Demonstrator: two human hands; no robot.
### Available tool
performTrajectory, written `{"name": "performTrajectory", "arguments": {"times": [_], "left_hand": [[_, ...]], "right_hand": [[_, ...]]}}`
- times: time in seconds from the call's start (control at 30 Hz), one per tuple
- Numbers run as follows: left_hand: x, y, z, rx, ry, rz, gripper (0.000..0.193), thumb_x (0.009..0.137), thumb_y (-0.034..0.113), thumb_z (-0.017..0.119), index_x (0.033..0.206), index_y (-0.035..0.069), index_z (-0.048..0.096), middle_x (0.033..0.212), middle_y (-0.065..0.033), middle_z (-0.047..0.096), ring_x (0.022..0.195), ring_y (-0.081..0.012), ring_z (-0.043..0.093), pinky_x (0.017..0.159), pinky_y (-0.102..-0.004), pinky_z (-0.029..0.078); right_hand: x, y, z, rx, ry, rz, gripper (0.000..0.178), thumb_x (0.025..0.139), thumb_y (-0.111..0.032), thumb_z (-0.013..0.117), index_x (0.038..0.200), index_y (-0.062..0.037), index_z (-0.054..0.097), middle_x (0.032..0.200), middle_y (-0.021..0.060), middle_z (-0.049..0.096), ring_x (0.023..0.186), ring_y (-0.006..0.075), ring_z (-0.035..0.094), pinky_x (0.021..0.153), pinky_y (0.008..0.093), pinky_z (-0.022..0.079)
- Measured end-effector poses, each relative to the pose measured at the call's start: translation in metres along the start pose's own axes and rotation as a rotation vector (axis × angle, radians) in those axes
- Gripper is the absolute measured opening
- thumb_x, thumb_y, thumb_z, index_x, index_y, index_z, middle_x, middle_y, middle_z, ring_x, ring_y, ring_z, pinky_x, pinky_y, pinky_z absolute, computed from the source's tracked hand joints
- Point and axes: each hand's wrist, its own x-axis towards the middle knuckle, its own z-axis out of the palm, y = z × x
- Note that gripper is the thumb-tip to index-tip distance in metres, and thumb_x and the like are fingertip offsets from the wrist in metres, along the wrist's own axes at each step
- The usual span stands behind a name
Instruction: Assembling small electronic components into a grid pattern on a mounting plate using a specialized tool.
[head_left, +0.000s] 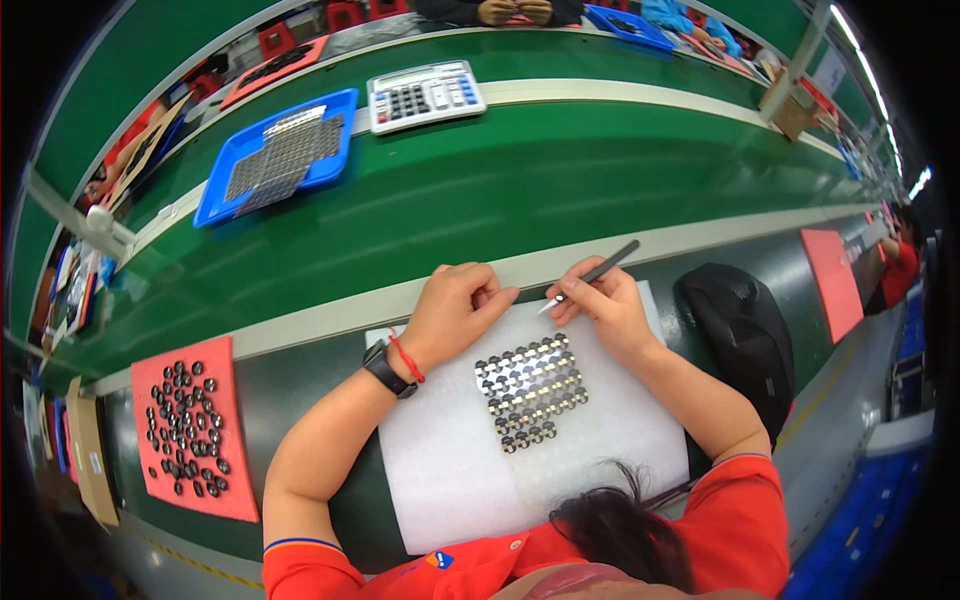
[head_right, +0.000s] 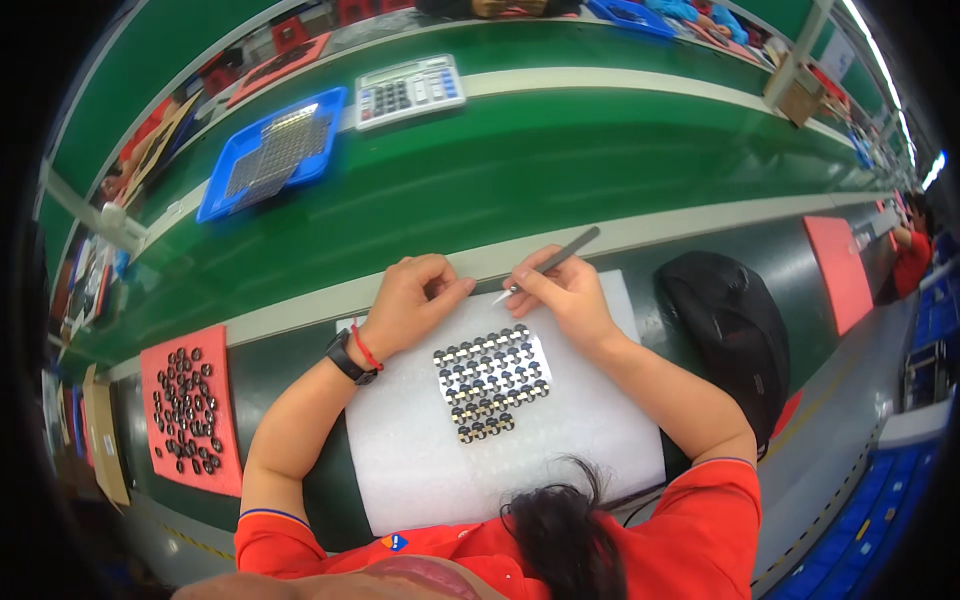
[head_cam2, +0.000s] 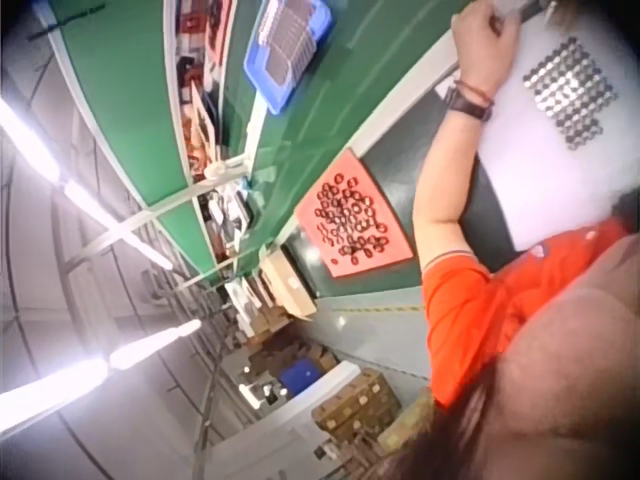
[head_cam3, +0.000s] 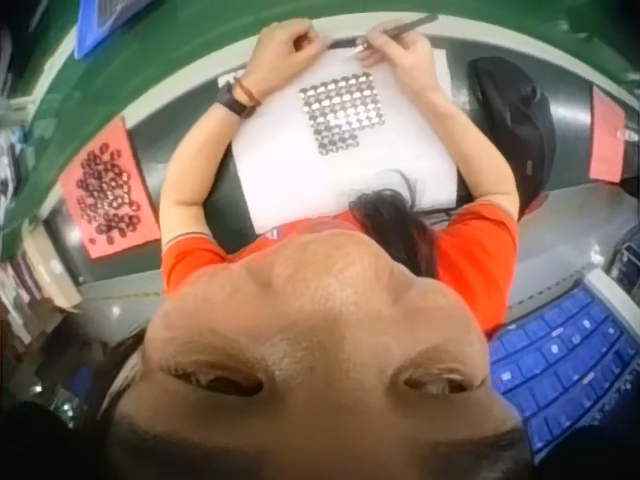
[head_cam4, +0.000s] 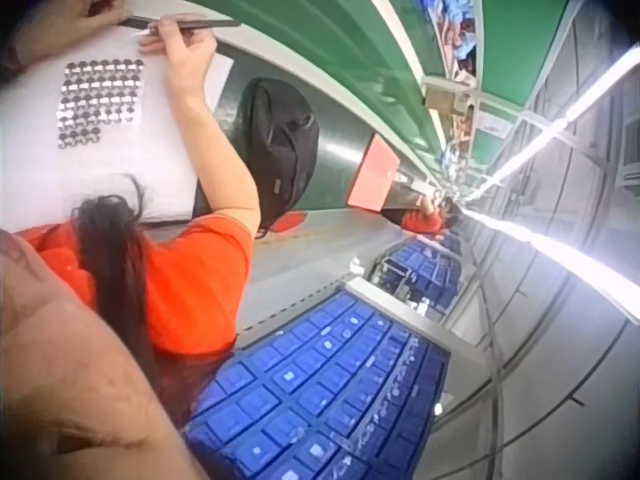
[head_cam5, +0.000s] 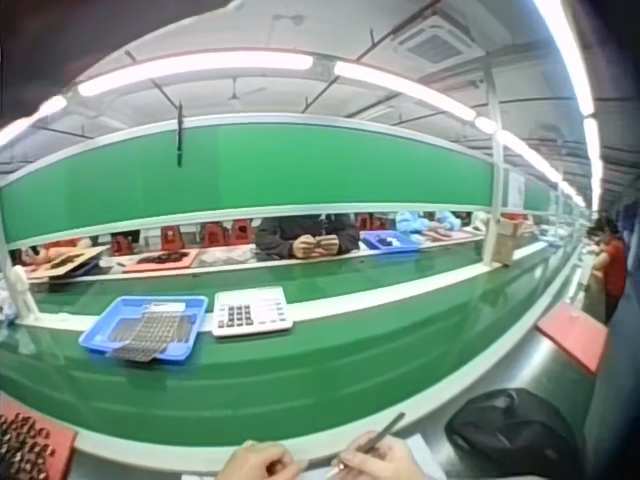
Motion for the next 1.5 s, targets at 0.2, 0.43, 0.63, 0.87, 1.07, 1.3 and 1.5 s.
{"name": "performTrajectory", "arguments": {"times": [0.2, 0.43, 0.63, 0.87, 1.07, 1.3, 1.5], "left_hand": [[-0.001, 0.004, 0.003, 0.045, 0.016, -0.007, 0.027, 0.079, 0.018, 0.068, 0.062, 0.005, 0.052, 0.053, -0.0039, 0.05, 0.048, -0.0174, 0.047, 0.06, -0.0289, 0.037], [-0.001, 0.038, -0.019, -0.015, 0.187, 0.073, 0.014, 0.078, 0.016, 0.067, 0.077, 0.004, 0.06, 0.07, -0.0057, 0.059, 0.062, -0.0192, 0.056, 0.07, -0.0304, 0.04], [-0.046, 0.159, -0.098, 0.165, -0.803, 0.68, 0.025, 0.073, 0.005, 0.064, 0.098, 0.001, 0.06, 0.095, -0.0117, 0.063, 0.086, -0.0221, 0.06, 0.077, -0.0297, 0.045], [-0.073, 0.164, -0.108, 0.03, -0.869, 0.757, 0.021, 0.076, 0.007, 0.062, 0.096, 0.003, 0.06, 0.094, -0.0092, 0.062, 0.085, -0.0207, 0.059, 0.077, -0.0297, 0.045], [-0.094, 0.176, -0.121, -0.084, -0.877, 0.785, 0.017, 0.079, 0.009, 0.06, 0.095, 0.005, 0.06, 0.092, -0.0068, 0.061, 0.085, -0.0193, 0.058, 0.078, -0.0297, 0.044], [-0.107, 0.185, -0.128, -0.229, -0.864, 0.859, 0.012, 0.082, 0.011, 0.057, 0.094, 0.008, 0.059, 0.091, -0.0039, 0.059, 0.084, -0.0176, 0.057, 0.079, -0.0297, 0.044], [-0.138, 0.192, -0.148, -0.379, -0.874, 0.962, 0.009, 0.085, 0.013, 0.055, 0.092, 0.01, 0.059, 0.089, -0.0015, 0.058, 0.084, -0.0162, 0.056, 0.08, -0.0297, 0.044]], "right_hand": [[-0.001, -0.002, -0.003, 0.007, -0.01, 0.015, 0.015, 0.088, -0.012, 0.058, 0.092, 0.0013, 0.052, 0.086, 0.0155, 0.062, 0.072, 0.0197, 0.065, 0.064, 0.028, 0.054], [0.004, 0.001, 0.003, 0.014, -0.038, 0.026, 0.017, 0.088, -0.014, 0.058, 0.094, 0.0003, 0.053, 0.087, 0.0145, 0.062, 0.072, 0.0188, 0.065, 0.064, 0.0275, 0.054], [0.003, -0.001, 0.003, 0.053, -0.053, -0.009, 0.016, 0.088, -0.013, 0.058, 0.093, 0.0012, 0.053, 0.087, 0.0145, 0.062, 0.072, 0.0188, 0.065, 0.064, 0.0279, 0.054], [0.003, 0.002, -0.001, 0.038, -0.037, 0.008, 0.014, 0.088, -0.012, 0.058, 0.091, 0.0016, 0.053, 0.086, 0.0143, 0.062, 0.071, 0.0188, 0.065, 0.063, 0.0281, 0.054], [0.003, 0.002, -0.001, 0.018, -0.036, 0.005, 0.015, 0.088, -0.014, 0.058, 0.091, 0.0003, 0.054, 0.084, 0.0136, 0.063, 0.07, 0.0177, 0.064, 0.062, 0.0272, 0.054], [0.002, -0.001, -0.001, -0.022, -0.025, 0.017, 0.015, 0.088, -0.015, 0.057, 0.089, -0.0005, 0.054, 0.084, 0.0137, 0.062, 0.069, 0.0174, 0.064, 0.062, 0.026, 0.053], [0.003, -0.003, 0.002, -0.006, -0.035, 0.011, 0.014, 0.088, -0.014, 0.057, 0.09, -0.0005, 0.053, 0.085, 0.0136, 0.062, 0.069, 0.0172, 0.063, 0.062, 0.026, 0.053]]}}
